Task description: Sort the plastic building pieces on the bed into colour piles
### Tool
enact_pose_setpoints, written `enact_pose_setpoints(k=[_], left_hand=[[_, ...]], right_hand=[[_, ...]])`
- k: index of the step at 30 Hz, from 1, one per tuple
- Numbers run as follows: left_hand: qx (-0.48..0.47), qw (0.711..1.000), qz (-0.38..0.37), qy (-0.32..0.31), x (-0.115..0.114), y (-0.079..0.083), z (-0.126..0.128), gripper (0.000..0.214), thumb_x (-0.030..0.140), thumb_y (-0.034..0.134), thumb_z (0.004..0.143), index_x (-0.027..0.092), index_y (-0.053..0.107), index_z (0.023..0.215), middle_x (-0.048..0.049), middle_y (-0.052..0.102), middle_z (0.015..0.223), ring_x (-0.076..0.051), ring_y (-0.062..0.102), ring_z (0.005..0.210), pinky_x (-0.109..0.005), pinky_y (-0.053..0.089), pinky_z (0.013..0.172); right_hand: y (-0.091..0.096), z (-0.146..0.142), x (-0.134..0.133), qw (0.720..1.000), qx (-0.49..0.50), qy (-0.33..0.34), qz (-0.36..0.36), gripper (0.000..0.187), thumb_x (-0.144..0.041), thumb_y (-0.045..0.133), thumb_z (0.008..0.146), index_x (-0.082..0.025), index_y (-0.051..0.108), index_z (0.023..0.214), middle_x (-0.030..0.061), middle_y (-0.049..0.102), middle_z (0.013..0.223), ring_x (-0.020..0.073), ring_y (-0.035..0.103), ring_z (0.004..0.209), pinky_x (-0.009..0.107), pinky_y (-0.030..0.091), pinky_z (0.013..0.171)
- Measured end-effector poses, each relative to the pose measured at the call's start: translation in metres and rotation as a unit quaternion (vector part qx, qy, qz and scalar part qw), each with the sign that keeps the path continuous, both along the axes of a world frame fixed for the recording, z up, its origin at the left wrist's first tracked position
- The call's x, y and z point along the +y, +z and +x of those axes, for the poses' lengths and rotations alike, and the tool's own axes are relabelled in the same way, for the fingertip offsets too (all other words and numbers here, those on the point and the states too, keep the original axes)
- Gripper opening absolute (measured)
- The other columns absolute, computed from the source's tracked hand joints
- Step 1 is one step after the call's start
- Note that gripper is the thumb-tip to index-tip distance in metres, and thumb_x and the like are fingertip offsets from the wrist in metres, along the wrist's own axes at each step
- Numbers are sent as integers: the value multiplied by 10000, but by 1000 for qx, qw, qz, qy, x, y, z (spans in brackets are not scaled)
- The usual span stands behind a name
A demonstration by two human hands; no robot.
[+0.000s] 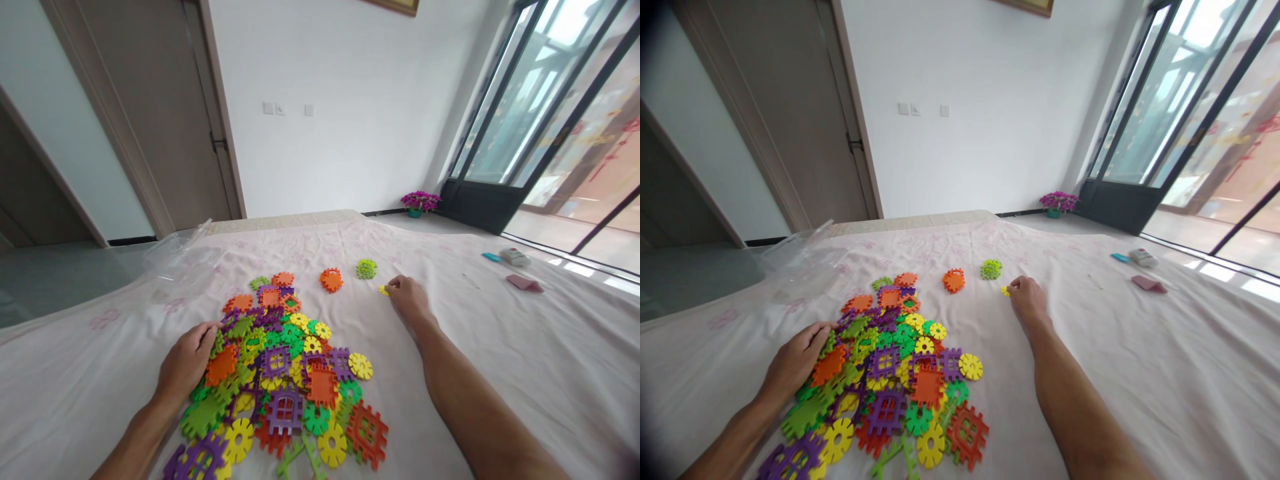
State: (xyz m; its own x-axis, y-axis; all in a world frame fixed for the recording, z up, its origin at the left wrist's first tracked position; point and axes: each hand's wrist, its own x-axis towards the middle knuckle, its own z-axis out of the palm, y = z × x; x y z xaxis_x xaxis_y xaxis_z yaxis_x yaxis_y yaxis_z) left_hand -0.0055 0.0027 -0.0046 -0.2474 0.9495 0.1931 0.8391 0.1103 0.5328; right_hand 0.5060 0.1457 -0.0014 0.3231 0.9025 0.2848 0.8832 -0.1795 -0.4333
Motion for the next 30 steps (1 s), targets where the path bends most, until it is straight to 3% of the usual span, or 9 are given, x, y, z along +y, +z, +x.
enact_pose_setpoints(k=[2, 4, 7, 12, 19, 25, 30], left_hand=[[1, 1000, 1, -1, 0, 0, 0, 382, 443, 355, 917, 285, 655, 1092, 16, 712, 1130, -184, 633, 1042, -226, 442, 833], [2, 1000, 0, -2, 0, 0, 0, 385, 447, 350, 919, 287, 654, 1092, 13, 711, 1133, -186, 631, 1046, -229, 443, 832], [1, 1000, -5, -2, 0, 0, 0, 393, 453, 340, 923, 286, 649, 1099, 7, 704, 1143, -187, 627, 1052, -237, 440, 844], [-4, 1000, 1, 1, 0, 0, 1, 386, 447, 347, 921, 282, 656, 1083, 8, 709, 1120, -186, 633, 1038, -235, 443, 836], [-4, 1000, 10, -2, 0, 3, 2, 370, 432, 367, 912, 275, 669, 1056, 11, 721, 1086, -185, 642, 1013, -232, 448, 832], [-8, 1000, -6, 2, 0, 4, 2, 371, 442, 361, 915, 281, 661, 1063, 13, 714, 1106, -188, 637, 1033, -236, 443, 835], [-4, 1000, -15, 4, 0, 5, 2, 383, 440, 344, 920, 277, 651, 1082, 4, 707, 1129, -195, 632, 1048, -248, 441, 849]], right_hand=[[5, -16, -2, 999, -2, 42, 33, 185, -314, 597, 769, -213, 729, 848, 73, 699, 922, 194, 606, 791, 274, 392, 656], [11, -39, -4, 988, 43, 140, 43, 186, -328, 592, 782, -211, 729, 832, 51, 704, 869, 185, 609, 775, 267, 410, 670], [16, -81, -14, 939, 127, 320, -7, 184, -328, 620, 769, -186, 729, 807, 35, 702, 810, 169, 608, 734, 259, 437, 676], [14, -131, -36, 863, 149, 469, -117, 325, -394, 725, 695, -199, 740, 954, 16, 682, 835, 143, 588, 714, 227, 428, 624], [15, -135, -45, 852, 128, 484, -152, 228, -348, 756, 655, -188, 721, 813, -18, 650, 751, 117, 558, 660, 206, 371, 564], [21, -136, -46, 857, 84, 486, -150, 365, -388, 828, 564, -198, 695, 847, -23, 632, 780, 111, 526, 670, 200, 336, 550], [15, -134, -43, 841, 160, 481, -190, 293, -328, 796, 594, -178, 621, 775, -50, 583, 668, 89, 480, 584, 197, 313, 500]])
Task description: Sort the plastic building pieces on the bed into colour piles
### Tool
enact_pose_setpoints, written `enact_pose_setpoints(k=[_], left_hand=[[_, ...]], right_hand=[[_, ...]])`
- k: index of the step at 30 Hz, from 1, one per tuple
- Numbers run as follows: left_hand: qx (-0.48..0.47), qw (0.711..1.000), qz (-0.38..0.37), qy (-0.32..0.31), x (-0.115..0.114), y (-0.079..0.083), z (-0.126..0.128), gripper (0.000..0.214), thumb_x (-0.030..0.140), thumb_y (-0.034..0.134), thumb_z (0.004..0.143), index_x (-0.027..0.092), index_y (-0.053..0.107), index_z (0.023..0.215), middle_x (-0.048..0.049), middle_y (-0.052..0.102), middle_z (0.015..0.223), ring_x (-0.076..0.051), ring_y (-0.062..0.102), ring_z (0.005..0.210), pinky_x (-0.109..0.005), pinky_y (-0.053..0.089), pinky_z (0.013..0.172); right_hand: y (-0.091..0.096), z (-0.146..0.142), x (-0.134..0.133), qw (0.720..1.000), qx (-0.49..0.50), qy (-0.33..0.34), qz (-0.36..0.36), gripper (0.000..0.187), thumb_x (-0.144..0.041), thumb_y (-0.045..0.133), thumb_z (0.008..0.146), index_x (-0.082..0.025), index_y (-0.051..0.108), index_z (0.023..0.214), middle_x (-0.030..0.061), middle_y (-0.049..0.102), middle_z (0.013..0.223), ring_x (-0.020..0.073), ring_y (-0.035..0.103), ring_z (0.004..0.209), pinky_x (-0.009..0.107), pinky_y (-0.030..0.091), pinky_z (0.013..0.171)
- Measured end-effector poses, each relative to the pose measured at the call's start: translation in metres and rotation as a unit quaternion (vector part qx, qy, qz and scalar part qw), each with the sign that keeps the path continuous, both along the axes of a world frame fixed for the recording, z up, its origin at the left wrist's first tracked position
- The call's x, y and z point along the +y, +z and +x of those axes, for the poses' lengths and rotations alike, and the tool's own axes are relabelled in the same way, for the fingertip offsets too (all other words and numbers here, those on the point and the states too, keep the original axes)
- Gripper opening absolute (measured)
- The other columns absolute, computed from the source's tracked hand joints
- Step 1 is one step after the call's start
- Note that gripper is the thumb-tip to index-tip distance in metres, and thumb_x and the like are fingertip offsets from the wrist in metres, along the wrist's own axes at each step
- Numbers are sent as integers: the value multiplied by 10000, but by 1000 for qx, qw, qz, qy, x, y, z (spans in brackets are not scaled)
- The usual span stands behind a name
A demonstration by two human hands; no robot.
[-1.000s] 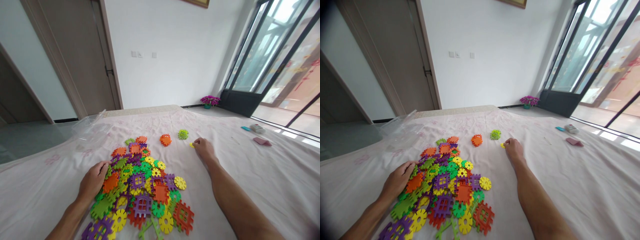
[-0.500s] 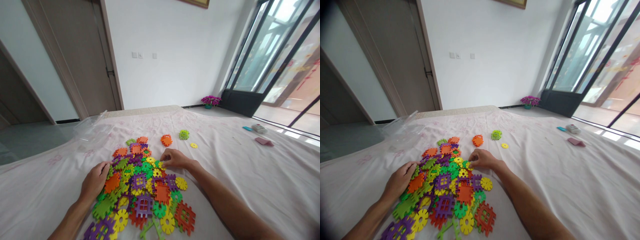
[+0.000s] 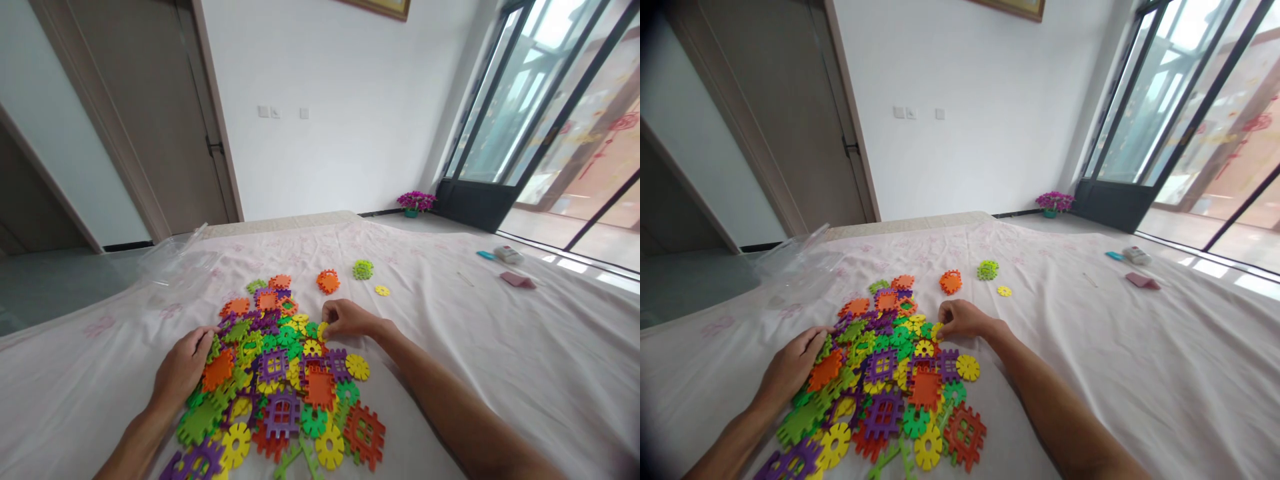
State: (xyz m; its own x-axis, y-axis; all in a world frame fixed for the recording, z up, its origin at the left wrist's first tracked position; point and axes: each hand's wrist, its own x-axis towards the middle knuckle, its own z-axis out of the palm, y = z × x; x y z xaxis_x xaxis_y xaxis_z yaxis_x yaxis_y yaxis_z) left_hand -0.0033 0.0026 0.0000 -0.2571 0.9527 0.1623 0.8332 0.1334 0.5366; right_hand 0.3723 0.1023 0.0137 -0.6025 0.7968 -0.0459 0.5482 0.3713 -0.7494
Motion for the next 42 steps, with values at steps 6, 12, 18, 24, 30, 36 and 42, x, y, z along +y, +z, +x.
enact_pose_setpoints(k=[6, 12, 18, 24, 30, 36, 42], left_hand=[[0, 1000, 13, -2, 0, 0, 0, 371, 436, 365, 909, 276, 667, 1052, 12, 719, 1098, -191, 646, 1020, -236, 452, 835], [3, 1000, 14, 3, 1, 0, 0, 365, 430, 370, 906, 282, 671, 1048, 14, 721, 1099, -190, 654, 998, -230, 460, 801], [-3, 1000, 23, -5, 1, -3, -1, 366, 439, 368, 910, 282, 665, 1054, 8, 714, 1118, -189, 640, 1026, -235, 446, 837], [-9, 1000, 26, -8, 1, -3, -1, 359, 433, 358, 912, 284, 656, 1045, 2, 717, 1107, -193, 632, 1041, -250, 434, 863], [-5, 1000, 15, -3, 0, -2, 1, 368, 433, 353, 914, 289, 659, 1058, 14, 714, 1116, -185, 631, 1049, -239, 433, 862], [-4, 1000, 13, -1, 0, -1, 1, 376, 435, 344, 922, 284, 656, 1067, 10, 711, 1121, -183, 633, 1047, -237, 434, 849], [-4, 1000, 13, -4, -1, 0, 2, 384, 434, 343, 925, 274, 656, 1078, 8, 708, 1131, -181, 625, 1060, -234, 426, 874]], right_hand=[[-6, 24, 24, 986, 102, -124, 38, 216, -374, 660, 730, -167, 624, 782, -11, 621, 703, 114, 529, 627, 223, 376, 567], [-8, 90, 43, 885, -56, -418, 198, 185, -386, 606, 767, -219, 675, 807, 30, 677, 788, 170, 577, 714, 265, 355, 604], [-11, 116, 38, 847, -165, -462, 203, 202, -352, 616, 771, -222, 698, 901, 84, 669, 927, 202, 580, 782, 278, 334, 594], [0, 46, 27, 923, -69, -290, 245, 120, -281, 587, 810, -214, 687, 815, 31, 645, 822, 157, 561, 736, 263, 383, 661], [1, -28, -9, 972, 36, -4, 232, 296, -387, 613, 858, -234, 671, 1105, 57, 677, 1077, 196, 599, 966, 308, 430, 863], [0, -42, -20, 972, -14, 33, 234, 366, -418, 688, 791, -239, 691, 1111, 56, 700, 1053, 224, 606, 972, 324, 428, 882], [-6, -38, -14, 989, 75, -52, 118, 184, -287, 579, 839, -193, 734, 869, 20, 726, 848, 158, 633, 754, 243, 456, 698]])
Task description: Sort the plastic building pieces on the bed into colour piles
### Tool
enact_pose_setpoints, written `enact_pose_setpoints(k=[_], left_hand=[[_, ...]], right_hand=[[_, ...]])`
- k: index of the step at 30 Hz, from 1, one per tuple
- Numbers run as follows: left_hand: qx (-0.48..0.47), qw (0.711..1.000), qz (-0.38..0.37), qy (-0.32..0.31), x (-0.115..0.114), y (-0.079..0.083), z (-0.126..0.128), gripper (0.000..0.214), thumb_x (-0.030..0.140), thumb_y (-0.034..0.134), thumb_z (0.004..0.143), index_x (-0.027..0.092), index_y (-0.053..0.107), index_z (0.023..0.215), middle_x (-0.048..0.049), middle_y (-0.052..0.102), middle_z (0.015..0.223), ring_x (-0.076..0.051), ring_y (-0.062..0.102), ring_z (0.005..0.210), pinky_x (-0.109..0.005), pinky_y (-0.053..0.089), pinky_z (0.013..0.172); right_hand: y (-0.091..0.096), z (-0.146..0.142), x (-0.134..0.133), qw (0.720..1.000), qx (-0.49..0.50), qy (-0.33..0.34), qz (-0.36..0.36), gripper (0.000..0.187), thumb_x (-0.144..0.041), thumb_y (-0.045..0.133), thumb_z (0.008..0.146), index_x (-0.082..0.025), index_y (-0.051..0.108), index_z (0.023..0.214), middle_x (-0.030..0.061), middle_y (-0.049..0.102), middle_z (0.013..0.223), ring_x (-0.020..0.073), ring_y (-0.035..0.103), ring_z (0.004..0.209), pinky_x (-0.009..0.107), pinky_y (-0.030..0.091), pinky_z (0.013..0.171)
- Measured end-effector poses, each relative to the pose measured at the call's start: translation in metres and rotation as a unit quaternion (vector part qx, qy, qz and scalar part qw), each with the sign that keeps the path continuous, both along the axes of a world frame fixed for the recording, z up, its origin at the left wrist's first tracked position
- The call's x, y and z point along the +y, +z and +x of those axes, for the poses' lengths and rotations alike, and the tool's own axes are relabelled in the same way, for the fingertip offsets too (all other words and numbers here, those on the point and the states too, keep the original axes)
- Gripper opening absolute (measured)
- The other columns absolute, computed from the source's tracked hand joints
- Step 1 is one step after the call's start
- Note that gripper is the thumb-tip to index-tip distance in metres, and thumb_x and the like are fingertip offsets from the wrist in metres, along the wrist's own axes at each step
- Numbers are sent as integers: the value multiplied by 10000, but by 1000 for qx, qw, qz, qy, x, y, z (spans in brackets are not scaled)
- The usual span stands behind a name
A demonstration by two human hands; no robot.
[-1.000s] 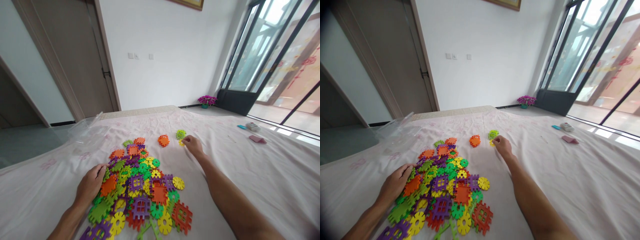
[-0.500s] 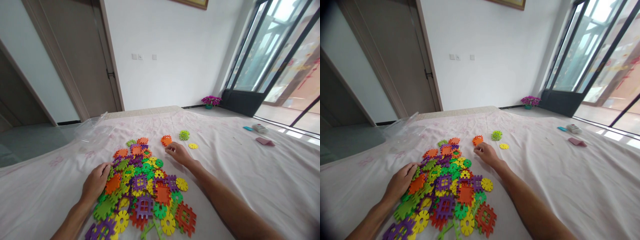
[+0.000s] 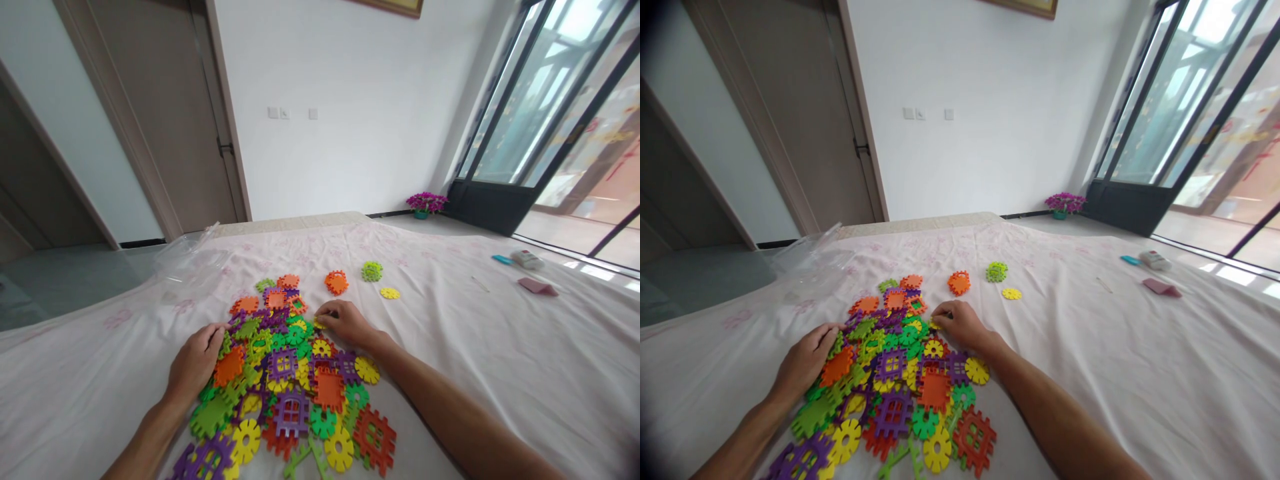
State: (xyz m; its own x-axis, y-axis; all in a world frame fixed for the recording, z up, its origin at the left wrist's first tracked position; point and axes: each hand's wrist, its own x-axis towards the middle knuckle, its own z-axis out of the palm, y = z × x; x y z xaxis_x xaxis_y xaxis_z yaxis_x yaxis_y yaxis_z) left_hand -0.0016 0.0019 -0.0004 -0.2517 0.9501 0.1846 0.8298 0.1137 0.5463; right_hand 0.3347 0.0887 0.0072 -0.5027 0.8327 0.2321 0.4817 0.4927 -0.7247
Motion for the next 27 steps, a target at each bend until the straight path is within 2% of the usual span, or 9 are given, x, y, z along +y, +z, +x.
enact_pose_setpoints(k=[2, 6, 10, 13, 15, 18, 22, 24, 27], left_hand=[[3, 1000, 0, 1, 0, 0, 0, 386, 431, 341, 926, 274, 659, 1078, 9, 709, 1127, -180, 626, 1054, -233, 427, 872], [8, 1000, 10, 1, 1, -2, -2, 379, 425, 349, 921, 280, 666, 1070, 19, 717, 1104, -173, 635, 1030, -220, 438, 845], [10, 1000, 10, 0, 1, -3, -3, 379, 428, 352, 920, 280, 665, 1072, 22, 719, 1090, -174, 643, 1010, -220, 449, 817], [12, 1000, 4, 3, 1, -3, -3, 382, 430, 346, 925, 280, 659, 1085, 18, 712, 1111, -179, 639, 1025, -229, 449, 819], [13, 1000, 3, 2, 1, -3, -3, 383, 429, 345, 926, 279, 656, 1090, 16, 708, 1122, -180, 634, 1037, -233, 445, 832], [11, 1000, 7, -1, 2, -4, -2, 380, 425, 350, 924, 274, 659, 1087, 10, 708, 1124, -178, 632, 1043, -232, 443, 847], [11, 1000, 11, 3, 1, -3, -2, 378, 424, 356, 922, 278, 664, 1084, 13, 716, 1110, -177, 640, 1023, -229, 451, 824], [12, 1000, 12, 6, 1, -2, -1, 373, 422, 361, 920, 282, 668, 1081, 18, 719, 1100, -176, 643, 1018, -226, 453, 815], [11, 1000, 13, 4, 1, -2, -1, 368, 419, 366, 917, 285, 671, 1076, 23, 720, 1092, -174, 648, 1011, -224, 454, 809]], right_hand=[[-1, 2, 4, 998, 45, -42, 1, 197, -296, 568, 836, -185, 731, 843, 24, 725, 824, 162, 636, 747, 246, 459, 689], [6, 23, 20, 982, 74, -164, 64, 205, -326, 576, 818, -186, 719, 860, 28, 718, 815, 169, 629, 734, 263, 444, 686], [12, 69, 39, 937, 4, -331, 112, 249, -329, 561, 817, -195, 687, 984, 14, 691, 762, 163, 599, 686, 264, 408, 650], [11, 103, 49, 906, -70, -408, 93, 202, -318, 553, 813, -221, 695, 919, 15, 701, 822, 172, 611, 754, 261, 386, 645], [7, 120, 51, 890, -128, -434, 64, 196, -326, 558, 806, -241, 702, 908, 18, 703, 860, 186, 611, 789, 264, 368, 625], [-1, 135, 52, 874, -202, -439, 46, 199, -330, 573, 797, -250, 715, 912, 43, 687, 950, 210, 600, 860, 273, 364, 624], [-4, 131, 51, 870, -209, -431, 119, 178, -299, 616, 783, -254, 726, 917, 62, 649, 1050, 226, 565, 976, 286, 391, 705], [-1, 117, 49, 902, -171, -373, 134, 145, -288, 623, 790, -247, 729, 881, 47, 656, 999, 202, 574, 931, 279, 402, 725], [4, 86, 43, 968, -97, -206, 109, 130, -282, 619, 811, -216, 730, 825, 27, 662, 860, 153, 584, 777, 258, 421, 708]])
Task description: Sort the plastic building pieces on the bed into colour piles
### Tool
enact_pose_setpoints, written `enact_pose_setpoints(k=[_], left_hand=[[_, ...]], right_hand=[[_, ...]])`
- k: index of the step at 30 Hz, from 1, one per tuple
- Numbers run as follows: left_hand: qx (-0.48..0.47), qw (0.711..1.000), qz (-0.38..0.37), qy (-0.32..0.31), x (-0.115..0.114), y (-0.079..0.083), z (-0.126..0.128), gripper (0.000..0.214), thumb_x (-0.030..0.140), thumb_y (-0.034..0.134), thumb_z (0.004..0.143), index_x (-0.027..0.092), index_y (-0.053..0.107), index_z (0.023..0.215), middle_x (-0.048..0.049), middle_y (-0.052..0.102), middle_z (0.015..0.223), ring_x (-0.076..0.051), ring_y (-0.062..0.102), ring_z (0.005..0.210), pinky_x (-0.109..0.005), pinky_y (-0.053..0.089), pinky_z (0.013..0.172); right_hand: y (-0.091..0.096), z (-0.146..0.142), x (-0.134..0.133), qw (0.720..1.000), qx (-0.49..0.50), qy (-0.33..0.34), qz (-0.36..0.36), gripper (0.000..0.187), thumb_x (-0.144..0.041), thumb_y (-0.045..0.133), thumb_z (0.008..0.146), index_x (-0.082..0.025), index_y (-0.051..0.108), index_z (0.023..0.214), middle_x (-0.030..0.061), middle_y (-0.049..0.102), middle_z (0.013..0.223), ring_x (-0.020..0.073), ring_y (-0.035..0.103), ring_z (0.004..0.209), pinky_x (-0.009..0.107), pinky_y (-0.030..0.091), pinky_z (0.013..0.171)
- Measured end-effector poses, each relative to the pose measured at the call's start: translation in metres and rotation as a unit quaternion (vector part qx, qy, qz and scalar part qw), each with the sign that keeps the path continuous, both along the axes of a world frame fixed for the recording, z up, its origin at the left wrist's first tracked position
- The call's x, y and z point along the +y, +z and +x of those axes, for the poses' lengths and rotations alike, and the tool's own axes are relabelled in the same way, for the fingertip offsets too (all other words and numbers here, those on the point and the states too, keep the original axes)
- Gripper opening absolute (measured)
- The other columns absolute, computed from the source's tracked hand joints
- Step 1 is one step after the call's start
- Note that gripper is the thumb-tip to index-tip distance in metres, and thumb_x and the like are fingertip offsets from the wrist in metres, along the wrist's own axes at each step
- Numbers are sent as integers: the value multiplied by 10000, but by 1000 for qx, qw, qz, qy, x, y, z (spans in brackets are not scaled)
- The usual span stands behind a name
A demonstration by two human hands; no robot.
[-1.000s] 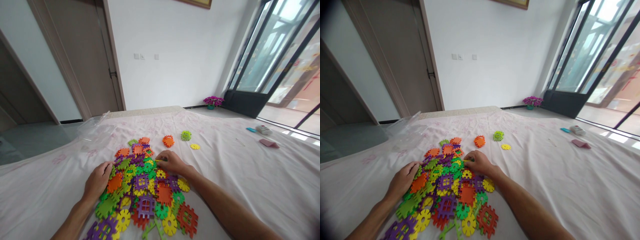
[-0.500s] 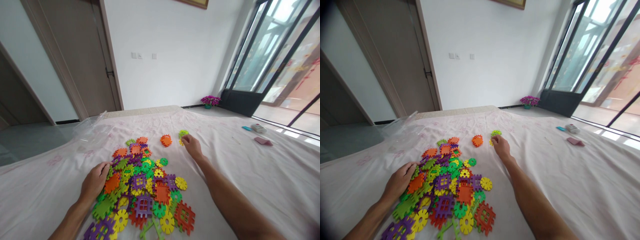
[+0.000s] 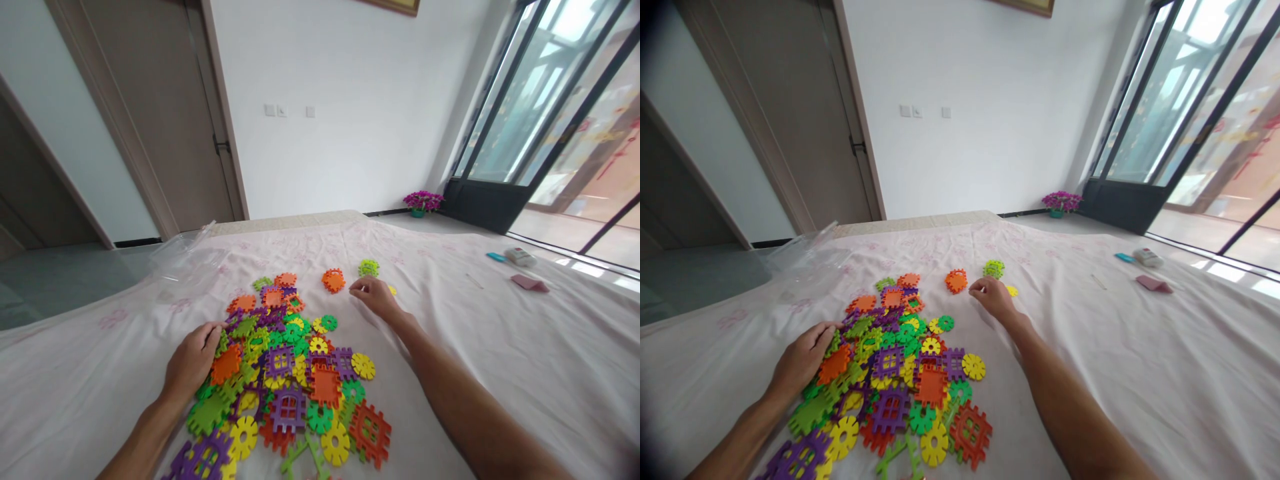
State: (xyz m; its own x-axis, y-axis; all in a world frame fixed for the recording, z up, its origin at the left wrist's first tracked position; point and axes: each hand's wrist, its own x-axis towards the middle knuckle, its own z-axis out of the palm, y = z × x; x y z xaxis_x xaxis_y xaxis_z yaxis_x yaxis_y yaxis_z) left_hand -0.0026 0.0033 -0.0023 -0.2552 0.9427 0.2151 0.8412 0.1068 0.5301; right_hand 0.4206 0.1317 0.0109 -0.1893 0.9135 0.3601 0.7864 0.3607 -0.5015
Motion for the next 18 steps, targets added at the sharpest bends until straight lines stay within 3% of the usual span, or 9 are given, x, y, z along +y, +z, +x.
enact_pose_setpoints(k=[3, 7, 12, 15, 18], left_hand=[[-2, 1000, 4, -4, 1, -1, 0, 366, 418, 365, 917, 289, 671, 1071, 27, 720, 1094, -172, 647, 1016, -225, 453, 819], [-5, 1000, 2, -7, 2, -4, -2, 375, 423, 350, 924, 291, 666, 1078, 23, 712, 1121, -174, 635, 1047, -234, 439, 862], [-11, 1000, -11, -8, 2, -5, -3, 390, 428, 332, 930, 282, 649, 1103, 12, 700, 1147, -177, 619, 1077, -244, 423, 893], [-13, 1000, -15, -7, 1, -3, -2, 390, 428, 329, 930, 279, 647, 1100, 11, 697, 1149, -175, 617, 1076, -242, 421, 889], [-13, 1000, -13, -3, -1, 0, 1, 384, 423, 332, 927, 280, 653, 1082, 15, 703, 1135, -172, 623, 1063, -232, 427, 871]], right_hand=[[2, -33, -13, 986, 29, 158, -33, 170, -320, 654, 808, -211, 735, 909, 27, 649, 850, 137, 574, 727, 241, 431, 673], [4, -60, -31, 965, -32, 255, -54, 327, -370, 716, 769, -236, 711, 1067, 37, 622, 910, 156, 572, 793, 249, 433, 701], [6, -62, -35, 965, -59, 247, -56, 235, -308, 752, 713, -217, 720, 927, 24, 611, 895, 159, 556, 814, 248, 419, 717], [6, -63, -34, 972, 9, 223, -76, 160, -264, 746, 694, -193, 707, 832, 6, 612, 801, 131, 533, 721, 221, 397, 634], [4, -67, -35, 959, 121, 226, -121, 143, -294, 721, 717, -166, 704, 780, 8, 618, 729, 99, 490, 606, 205, 362, 543]])
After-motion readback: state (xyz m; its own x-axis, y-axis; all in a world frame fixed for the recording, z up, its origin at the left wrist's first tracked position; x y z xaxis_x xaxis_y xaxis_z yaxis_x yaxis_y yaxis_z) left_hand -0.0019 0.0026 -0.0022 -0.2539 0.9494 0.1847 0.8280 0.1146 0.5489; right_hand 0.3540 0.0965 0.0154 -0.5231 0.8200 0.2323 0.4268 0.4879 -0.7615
